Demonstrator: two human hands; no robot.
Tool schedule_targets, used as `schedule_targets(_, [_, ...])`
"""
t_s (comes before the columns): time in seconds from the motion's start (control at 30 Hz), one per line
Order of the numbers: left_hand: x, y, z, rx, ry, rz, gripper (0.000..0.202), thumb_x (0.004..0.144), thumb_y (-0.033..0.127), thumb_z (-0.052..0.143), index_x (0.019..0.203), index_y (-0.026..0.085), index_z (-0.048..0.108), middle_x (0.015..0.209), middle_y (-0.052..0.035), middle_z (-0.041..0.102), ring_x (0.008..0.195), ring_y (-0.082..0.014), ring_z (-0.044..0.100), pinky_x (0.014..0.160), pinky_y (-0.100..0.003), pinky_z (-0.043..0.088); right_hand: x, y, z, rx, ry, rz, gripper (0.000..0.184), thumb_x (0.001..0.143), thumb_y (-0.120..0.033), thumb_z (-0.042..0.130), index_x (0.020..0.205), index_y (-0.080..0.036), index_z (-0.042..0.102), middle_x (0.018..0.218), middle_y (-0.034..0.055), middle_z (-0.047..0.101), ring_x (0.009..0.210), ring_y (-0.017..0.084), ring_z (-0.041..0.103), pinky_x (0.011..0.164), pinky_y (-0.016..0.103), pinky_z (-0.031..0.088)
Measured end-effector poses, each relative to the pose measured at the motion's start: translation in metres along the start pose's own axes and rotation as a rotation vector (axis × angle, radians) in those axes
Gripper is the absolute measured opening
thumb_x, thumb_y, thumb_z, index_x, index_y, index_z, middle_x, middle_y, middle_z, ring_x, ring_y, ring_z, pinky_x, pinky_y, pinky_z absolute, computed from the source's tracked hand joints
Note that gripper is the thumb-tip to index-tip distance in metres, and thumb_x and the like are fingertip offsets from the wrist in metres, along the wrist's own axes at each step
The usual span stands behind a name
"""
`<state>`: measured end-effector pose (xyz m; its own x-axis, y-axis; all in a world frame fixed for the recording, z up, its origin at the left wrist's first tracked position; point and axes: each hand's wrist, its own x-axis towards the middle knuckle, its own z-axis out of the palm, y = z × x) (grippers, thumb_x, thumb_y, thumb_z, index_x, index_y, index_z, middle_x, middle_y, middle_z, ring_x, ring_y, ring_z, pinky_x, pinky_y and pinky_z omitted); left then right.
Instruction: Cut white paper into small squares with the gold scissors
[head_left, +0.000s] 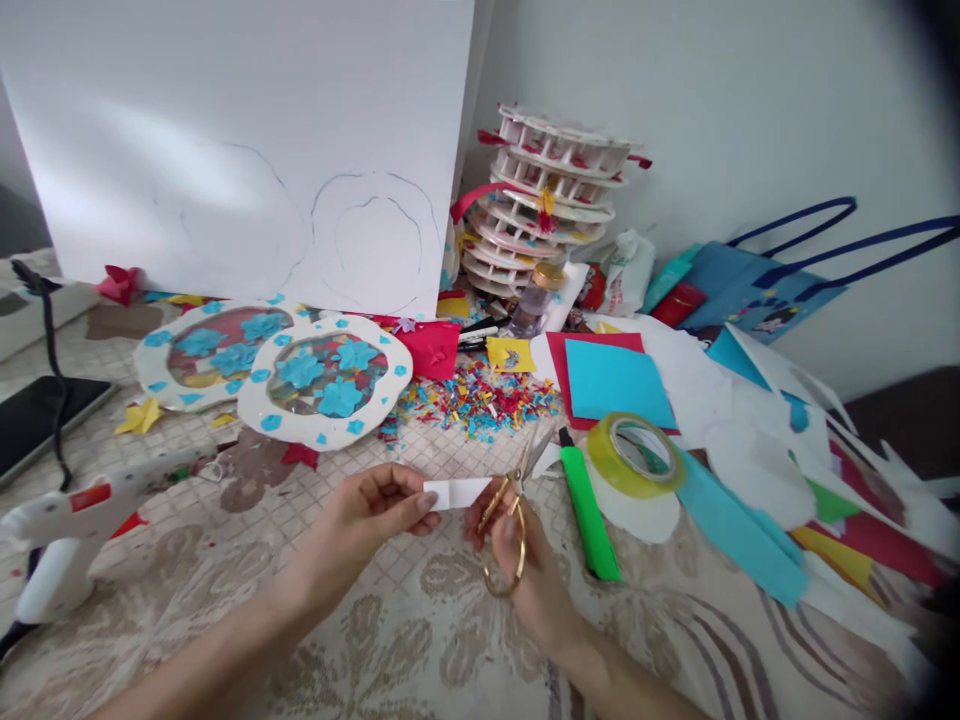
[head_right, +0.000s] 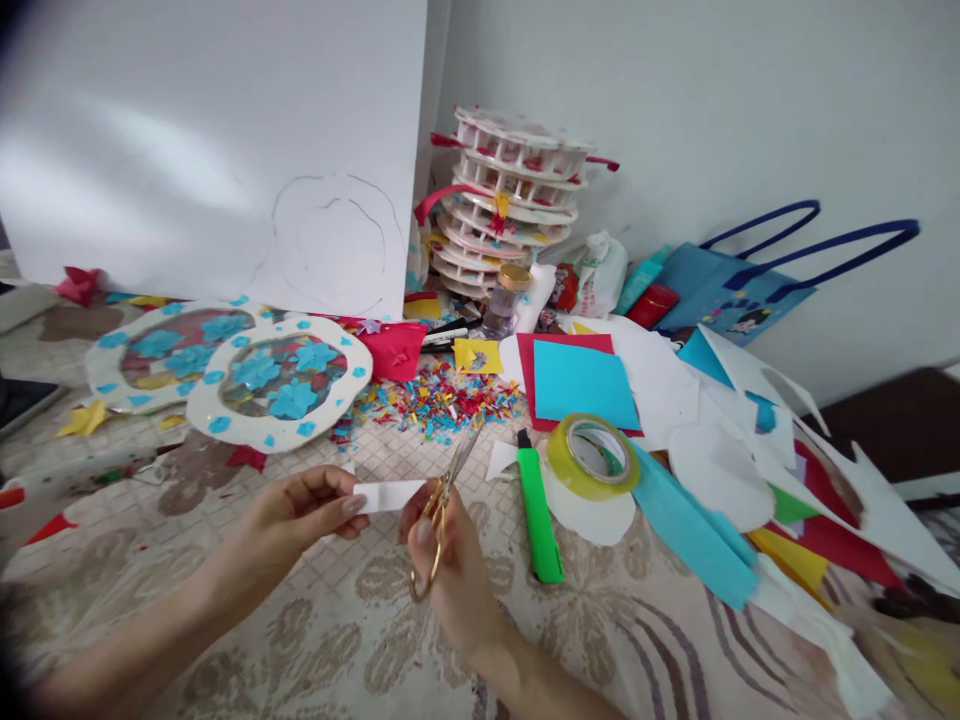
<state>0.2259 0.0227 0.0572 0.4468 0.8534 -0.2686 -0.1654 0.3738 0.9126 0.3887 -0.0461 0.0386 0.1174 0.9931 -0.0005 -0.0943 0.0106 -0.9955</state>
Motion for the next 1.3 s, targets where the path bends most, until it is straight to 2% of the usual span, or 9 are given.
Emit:
schedule_targets(0.17, [0.004, 0.006, -0.004, -0.109, 0.099, 0.057, 0.021, 0.066, 0.028, 0.078, 0.072, 0.015, 0.064, 0.062, -0.0003, 0.069, 0.057, -0.0108, 0.062, 0.057, -0.020, 0.049, -0.006, -0.004, 0.001, -0.056, -0.132, 0.035, 0.047, 0.085, -0.067, 0.034, 0.095, -0.023, 0.049, 0.072, 0.0004, 0.045, 0.061, 0.015, 0.037, 0.054, 0.028, 0.032])
schedule_targets(0.3, [0.002, 0.009, -0.002, -0.207, 0.149, 0.111, 0.022, 0.064, 0.028, 0.080, 0.072, 0.015, 0.065, 0.063, 0.0009, 0.068, 0.059, -0.0107, 0.062, 0.059, -0.020, 0.049, -0.014, -0.007, 0.006, -0.166, -0.244, 0.098, 0.049, 0.084, -0.069, 0.033, 0.085, -0.022, 0.046, 0.068, -0.0012, 0.040, 0.058, 0.013, 0.033, 0.049, 0.026, 0.027])
schedule_targets(0.4, [0.000, 0.007, 0.000, -0.218, 0.141, 0.112, 0.022, 0.064, 0.028, 0.080, 0.072, 0.015, 0.065, 0.063, 0.0014, 0.067, 0.058, -0.0105, 0.062, 0.058, -0.020, 0.049, -0.017, -0.006, 0.010, -0.242, -0.294, 0.121, 0.051, 0.082, -0.071, 0.035, 0.082, -0.021, 0.044, 0.065, -0.0034, 0.036, 0.055, 0.012, 0.030, 0.048, 0.025, 0.025])
schedule_targets(0.53, [-0.001, 0.003, 0.002, -0.207, 0.097, 0.098, 0.018, 0.068, 0.026, 0.078, 0.074, 0.015, 0.065, 0.065, 0.0012, 0.067, 0.059, -0.0094, 0.062, 0.059, -0.019, 0.049, -0.017, -0.002, 0.011, -0.288, -0.285, 0.117, 0.048, 0.083, -0.069, 0.037, 0.080, -0.021, 0.042, 0.060, -0.0056, 0.031, 0.051, 0.010, 0.027, 0.046, 0.023, 0.022])
schedule_targets(0.7, [0.000, 0.000, 0.002, -0.198, 0.080, 0.096, 0.015, 0.069, 0.023, 0.077, 0.074, 0.015, 0.065, 0.066, 0.0014, 0.067, 0.059, -0.0089, 0.061, 0.060, -0.018, 0.049, -0.016, -0.001, 0.012, -0.367, -0.286, 0.112, 0.046, 0.083, -0.066, 0.039, 0.078, -0.020, 0.043, 0.058, -0.0059, 0.032, 0.049, 0.009, 0.027, 0.045, 0.023, 0.022])
schedule_targets(1.17, [0.000, -0.001, 0.001, -0.133, 0.064, 0.084, 0.012, 0.073, 0.024, 0.074, 0.076, 0.016, 0.066, 0.067, 0.0024, 0.067, 0.059, -0.0079, 0.061, 0.061, -0.018, 0.049, -0.015, -0.011, 0.016, -0.333, -0.282, 0.167, 0.059, 0.075, -0.079, 0.033, 0.075, -0.020, 0.042, 0.056, -0.0057, 0.031, 0.047, 0.009, 0.025, 0.043, 0.023, 0.021])
schedule_targets(1.3, [-0.001, -0.001, 0.000, -0.115, 0.058, 0.073, 0.012, 0.074, 0.024, 0.073, 0.076, 0.016, 0.065, 0.066, 0.0024, 0.068, 0.059, -0.0079, 0.060, 0.061, -0.018, 0.049, -0.016, -0.009, 0.018, -0.356, -0.251, 0.177, 0.065, 0.070, -0.084, 0.028, 0.070, -0.021, 0.041, 0.055, -0.0037, 0.034, 0.048, 0.010, 0.030, 0.042, 0.023, 0.023])
